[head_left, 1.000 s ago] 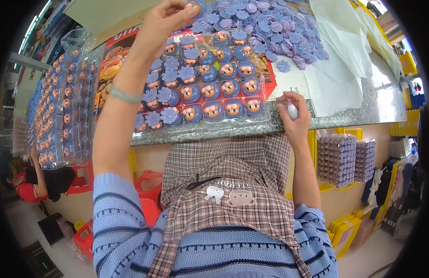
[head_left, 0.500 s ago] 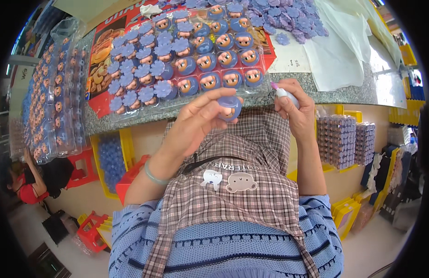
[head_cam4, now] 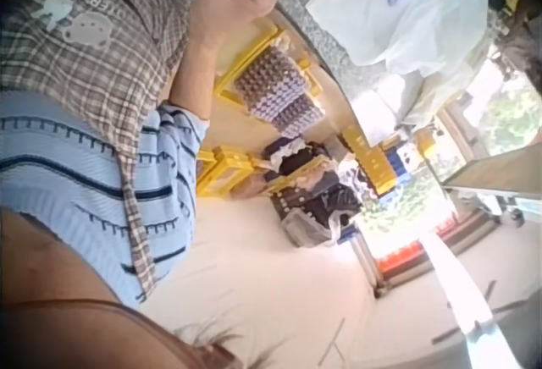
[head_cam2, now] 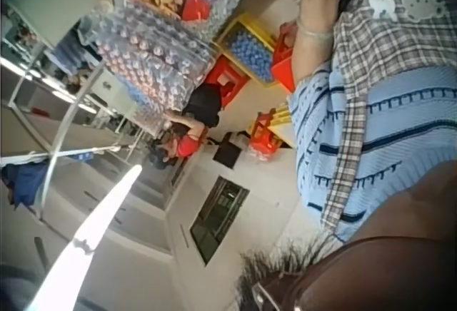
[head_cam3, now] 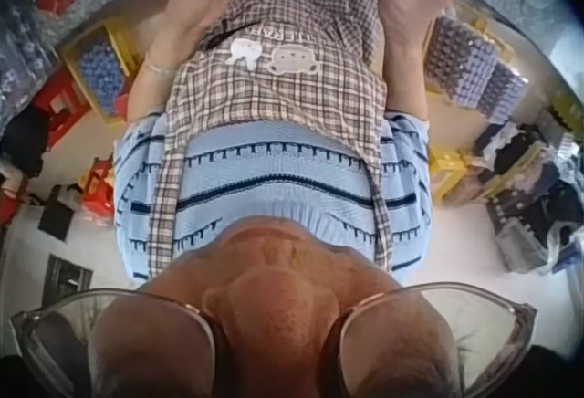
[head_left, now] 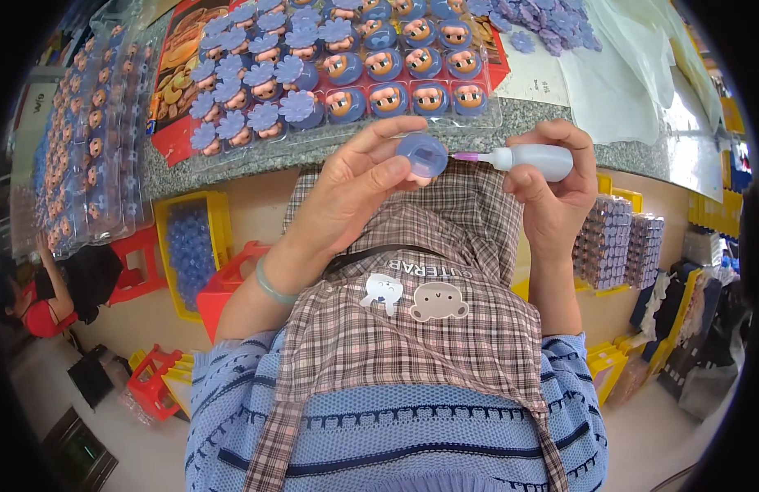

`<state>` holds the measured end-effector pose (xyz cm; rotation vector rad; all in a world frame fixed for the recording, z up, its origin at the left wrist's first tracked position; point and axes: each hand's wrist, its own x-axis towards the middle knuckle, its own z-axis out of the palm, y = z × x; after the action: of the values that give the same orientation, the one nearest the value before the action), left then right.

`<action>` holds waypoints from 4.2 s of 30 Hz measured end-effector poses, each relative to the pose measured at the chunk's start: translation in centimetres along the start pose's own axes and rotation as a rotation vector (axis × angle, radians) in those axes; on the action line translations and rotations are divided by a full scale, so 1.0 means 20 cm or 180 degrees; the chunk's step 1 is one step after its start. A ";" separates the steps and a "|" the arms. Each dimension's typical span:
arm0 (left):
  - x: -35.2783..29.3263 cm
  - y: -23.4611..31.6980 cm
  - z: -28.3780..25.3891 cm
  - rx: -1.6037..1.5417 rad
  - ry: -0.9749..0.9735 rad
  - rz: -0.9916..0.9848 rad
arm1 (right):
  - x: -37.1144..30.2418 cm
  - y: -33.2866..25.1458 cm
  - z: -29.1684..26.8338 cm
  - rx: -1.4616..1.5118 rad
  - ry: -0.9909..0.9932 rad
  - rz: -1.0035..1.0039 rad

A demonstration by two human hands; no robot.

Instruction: The person assembles toys by applying glue to pieces with a squeeze bottle, attaching components together by hand, and placing the assembled toys onto a tray.

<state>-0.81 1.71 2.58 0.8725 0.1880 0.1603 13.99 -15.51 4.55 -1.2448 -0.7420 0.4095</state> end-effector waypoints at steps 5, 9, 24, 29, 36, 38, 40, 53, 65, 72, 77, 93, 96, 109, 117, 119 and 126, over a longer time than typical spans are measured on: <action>0.00 -0.01 0.01 0.0056 0.0117 -0.0024 | -0.02 -0.01 0.04 -0.0445 0.0118 -0.0452; 0.00 -0.02 0.01 0.0015 0.0133 -0.0036 | -0.04 -0.04 0.05 -0.0794 0.0039 -0.0639; 0.00 -0.03 0.00 -0.0015 0.0118 -0.0160 | -0.04 -0.02 0.05 -0.1315 -0.0074 -0.0962; 0.00 -0.03 -0.01 -0.0051 0.0098 -0.0205 | -0.04 -0.02 0.04 -0.1541 -0.0191 -0.1011; 0.00 -0.04 -0.01 -0.0119 0.0015 -0.0262 | -0.05 0.01 0.03 -0.1701 -0.0193 -0.1177; 0.00 -0.04 -0.01 -0.0060 0.0067 -0.0237 | -0.05 0.01 0.03 -0.1676 -0.0158 -0.1217; 0.00 -0.04 -0.01 -0.0029 0.0088 -0.0226 | -0.05 0.01 0.03 -0.1756 -0.0147 -0.1286; 0.02 -0.06 -0.01 0.0753 0.0573 0.0788 | -0.02 -0.04 0.05 -0.2370 -0.0301 -0.1992; 0.01 -0.07 -0.01 0.0815 0.0391 0.0719 | -0.03 -0.05 0.06 -0.2021 -0.0485 -0.1596; 0.01 -0.07 0.00 0.0574 0.0203 0.0469 | -0.05 -0.02 0.05 -0.1812 -0.0276 -0.1542; 0.01 -0.07 -0.01 0.0624 0.0266 0.0622 | -0.09 -0.03 0.04 -0.1709 -0.0085 -0.1384; 0.02 -0.09 -0.03 0.1027 0.0415 0.0920 | -0.05 -0.02 0.05 -0.1873 -0.0203 -0.1452; 0.03 -0.09 -0.04 0.1007 0.0432 0.0908 | -0.03 -0.01 0.05 -0.1941 -0.0225 -0.1595; 0.05 -0.06 -0.02 0.0375 0.0526 0.0446 | 0.11 0.07 -0.11 0.0249 0.0428 0.0666; 0.03 -0.07 -0.04 0.0286 0.0518 0.0359 | 0.38 0.25 -0.34 -0.0534 0.0394 0.1016; 0.03 -0.07 -0.05 0.0303 0.0558 0.0358 | 0.50 0.29 -0.42 -0.1195 0.0519 0.1067; 0.05 -0.06 -0.03 0.0253 0.0429 0.0255 | 0.75 0.47 -0.52 -0.3433 0.0728 0.0010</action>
<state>0.09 1.61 1.15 0.9494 0.2869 0.2884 32.88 -10.31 -1.58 -2.2494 -0.7759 -0.1913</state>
